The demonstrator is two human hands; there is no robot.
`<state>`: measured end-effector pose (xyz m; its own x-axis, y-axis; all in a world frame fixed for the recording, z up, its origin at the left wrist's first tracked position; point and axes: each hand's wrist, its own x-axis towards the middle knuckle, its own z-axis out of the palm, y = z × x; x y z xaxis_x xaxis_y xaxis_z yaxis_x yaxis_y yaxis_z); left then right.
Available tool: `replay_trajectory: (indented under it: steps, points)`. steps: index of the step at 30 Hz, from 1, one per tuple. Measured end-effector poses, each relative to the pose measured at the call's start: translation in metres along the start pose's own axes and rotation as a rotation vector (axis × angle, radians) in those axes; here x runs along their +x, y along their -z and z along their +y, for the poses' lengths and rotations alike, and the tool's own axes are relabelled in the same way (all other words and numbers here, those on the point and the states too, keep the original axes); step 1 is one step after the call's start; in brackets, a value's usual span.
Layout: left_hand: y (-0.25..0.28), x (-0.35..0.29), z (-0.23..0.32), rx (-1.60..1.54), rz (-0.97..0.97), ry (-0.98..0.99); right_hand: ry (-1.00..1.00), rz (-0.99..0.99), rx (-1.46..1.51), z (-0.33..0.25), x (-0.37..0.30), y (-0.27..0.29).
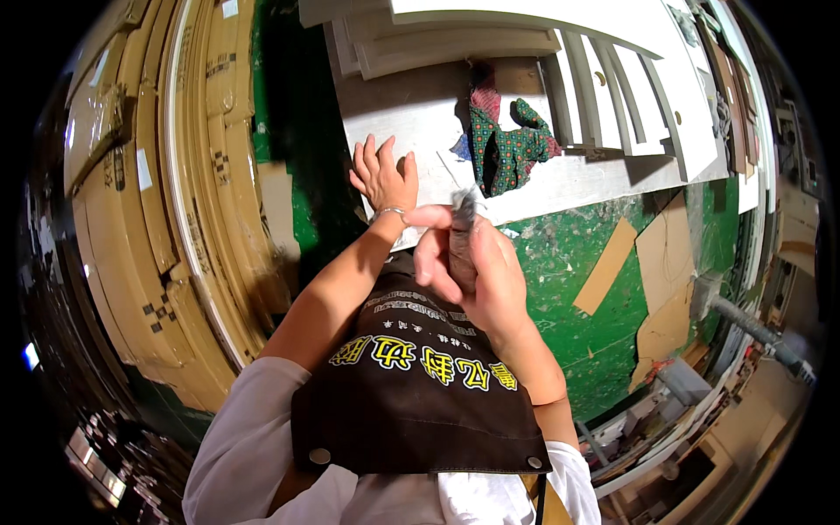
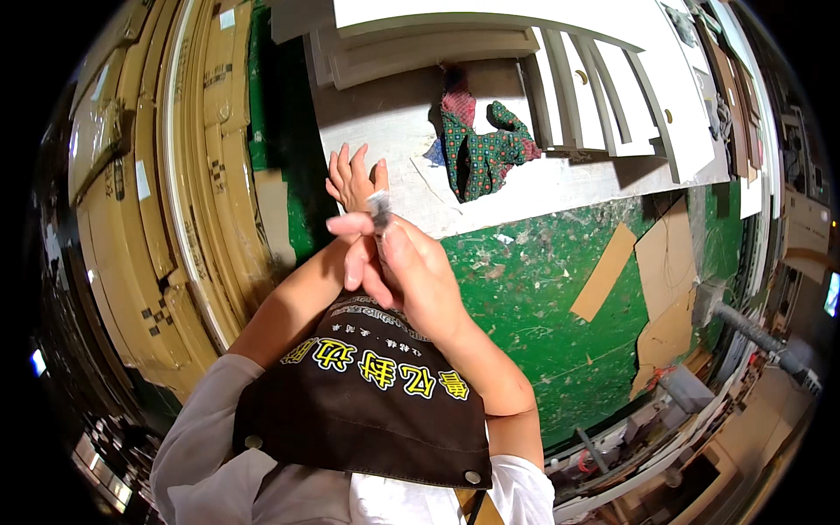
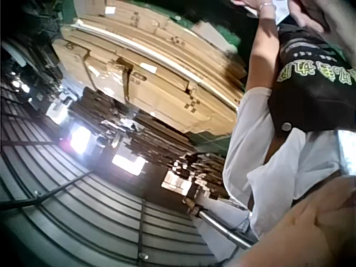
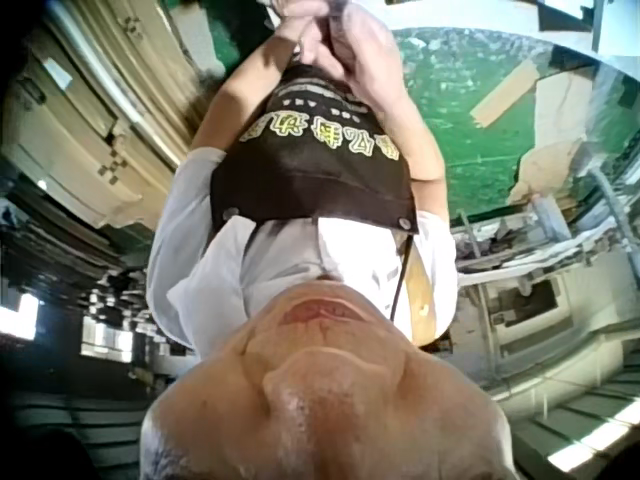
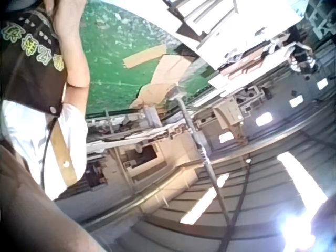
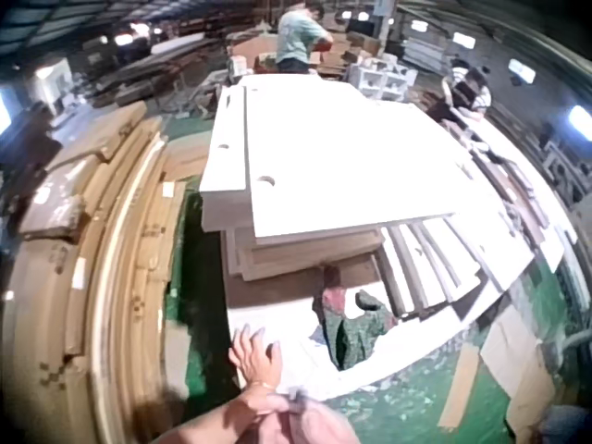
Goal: The person assembles white furniture panels by hand, using a small metal tool to scrape edges and a cloth to wipe surfaces. They handle multiple panels, flipping them over and moving them around the workspace to perform the assembly.
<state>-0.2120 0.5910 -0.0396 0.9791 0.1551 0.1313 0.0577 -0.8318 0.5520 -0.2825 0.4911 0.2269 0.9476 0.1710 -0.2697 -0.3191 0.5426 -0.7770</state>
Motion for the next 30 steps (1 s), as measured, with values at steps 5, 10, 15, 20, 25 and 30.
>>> replay_trajectory:
  steps: [5,10,15,20,25,30]
  points:
    - [0.001,0.001,-0.003,0.019,0.009,-0.043,0.468,0.290,-0.867,-0.005,0.006,-0.003]
    - [0.006,0.011,-0.007,-0.047,-0.064,0.004,0.374,0.412,-0.687,-0.006,0.014,-0.004]
    - [0.019,0.019,-0.024,-0.323,-0.198,0.020,0.214,0.482,-0.304,-0.012,0.036,-0.021]
    - [0.060,0.075,-0.058,-0.641,-0.470,-0.045,0.317,0.628,-0.432,0.000,0.076,-0.029]
    - [0.118,0.183,-0.029,-0.714,-0.450,-0.386,0.478,0.770,-0.762,0.004,0.107,-0.040]
    - [0.127,0.272,0.014,-0.749,-0.117,-0.907,0.507,0.893,-1.035,-0.001,0.124,-0.054]
